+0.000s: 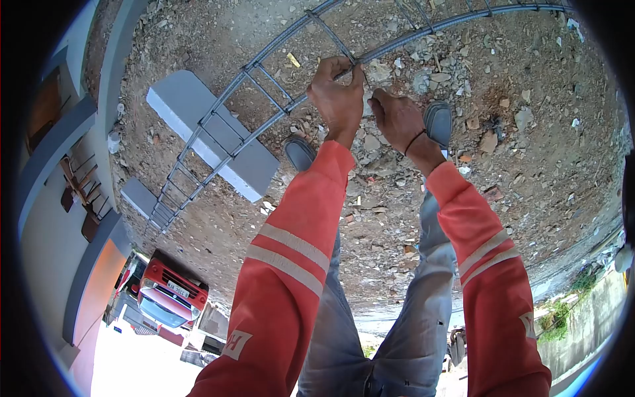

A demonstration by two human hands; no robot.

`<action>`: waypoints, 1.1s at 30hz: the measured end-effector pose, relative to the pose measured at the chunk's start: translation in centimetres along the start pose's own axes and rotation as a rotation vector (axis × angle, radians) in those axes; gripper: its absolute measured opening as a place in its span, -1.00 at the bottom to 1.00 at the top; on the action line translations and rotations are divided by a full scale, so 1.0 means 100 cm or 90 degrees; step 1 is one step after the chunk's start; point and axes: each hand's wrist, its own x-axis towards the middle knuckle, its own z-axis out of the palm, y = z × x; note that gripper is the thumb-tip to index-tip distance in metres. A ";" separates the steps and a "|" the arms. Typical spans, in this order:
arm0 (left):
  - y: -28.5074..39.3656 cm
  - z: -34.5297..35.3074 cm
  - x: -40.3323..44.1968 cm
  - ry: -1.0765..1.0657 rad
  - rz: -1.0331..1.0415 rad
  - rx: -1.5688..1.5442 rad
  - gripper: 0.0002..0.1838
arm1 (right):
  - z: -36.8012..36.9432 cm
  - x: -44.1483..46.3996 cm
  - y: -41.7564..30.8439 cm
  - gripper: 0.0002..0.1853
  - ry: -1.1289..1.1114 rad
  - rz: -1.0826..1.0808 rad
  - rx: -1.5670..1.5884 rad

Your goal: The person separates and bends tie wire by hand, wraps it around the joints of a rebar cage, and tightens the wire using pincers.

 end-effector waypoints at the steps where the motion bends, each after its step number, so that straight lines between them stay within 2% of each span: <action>1: -0.001 0.000 -0.002 0.002 -0.002 0.000 -0.81 | 0.005 -0.011 0.004 -0.85 -0.002 0.004 0.031; 3: -0.005 0.001 -0.002 0.005 -0.002 -0.023 -0.78 | 0.007 -0.023 0.003 -0.84 -0.003 0.006 0.064; 5: -0.012 0.002 -0.002 0.004 -0.011 -0.010 -0.78 | -0.004 -0.033 -0.013 -0.85 0.084 0.121 0.179; 6: -0.011 0.003 -0.002 0.001 -0.020 -0.001 -0.79 | -0.007 -0.037 -0.023 -0.87 0.072 0.178 0.227; 7: -0.011 0.003 -0.003 0.000 -0.021 -0.001 -0.79 | -0.005 -0.040 -0.028 -0.87 0.071 0.179 0.226; 9: -0.011 0.002 -0.004 0.013 -0.013 -0.014 -0.80 | -0.001 -0.044 -0.038 -0.85 0.091 0.123 -0.046; 12: -0.012 0.002 -0.001 0.001 -0.026 -0.018 -0.81 | -0.001 -0.054 -0.034 -0.88 0.178 0.047 -0.027; 14: -0.014 -0.003 -0.003 -0.006 -0.020 -0.005 -0.81 | 0.010 -0.072 -0.034 -0.85 0.071 0.161 0.075; 15: -0.012 -0.001 -0.003 -0.015 -0.010 0.001 -0.81 | 0.017 -0.072 -0.031 -0.85 0.073 0.161 0.071; 17: -0.008 0.000 -0.002 -0.007 -0.015 -0.003 -0.81 | 0.030 -0.067 -0.027 -0.88 -0.189 0.301 0.690; 18: -0.007 -0.001 -0.001 -0.001 -0.021 -0.001 -0.81 | 0.016 -0.060 -0.040 -0.92 -0.161 0.244 0.365; 19: -0.006 0.000 0.000 -0.001 -0.020 -0.004 -0.81 | 0.004 -0.059 -0.048 -0.92 -0.159 0.243 0.363; 21: -0.004 -0.001 0.002 -0.001 -0.023 -0.002 -0.81 | -0.015 -0.062 -0.062 -0.89 0.051 -0.045 0.032; 23: -0.003 -0.003 0.003 -0.004 -0.019 0.010 -0.81 | -0.029 -0.064 -0.055 -0.82 0.043 -0.029 0.013; 25: -0.001 0.000 0.001 -0.014 -0.017 0.016 -0.81 | -0.045 -0.062 -0.040 -0.88 0.146 -0.097 -0.013; 28: -0.002 0.001 0.002 -0.016 -0.026 0.061 -0.83 | -0.072 -0.055 -0.035 -0.91 0.162 -0.128 -0.073; 30: -0.002 0.001 0.002 -0.004 0.038 0.044 -0.78 | -0.079 -0.053 -0.033 -0.92 0.145 -0.123 -0.081; 32: -0.002 0.003 0.002 -0.008 0.021 0.029 -0.81 | -0.073 -0.059 -0.016 -0.92 0.066 -0.072 -0.121; 33: -0.003 0.004 0.002 -0.011 0.002 0.017 -0.84 | -0.050 -0.070 -0.006 -0.92 0.070 -0.074 -0.123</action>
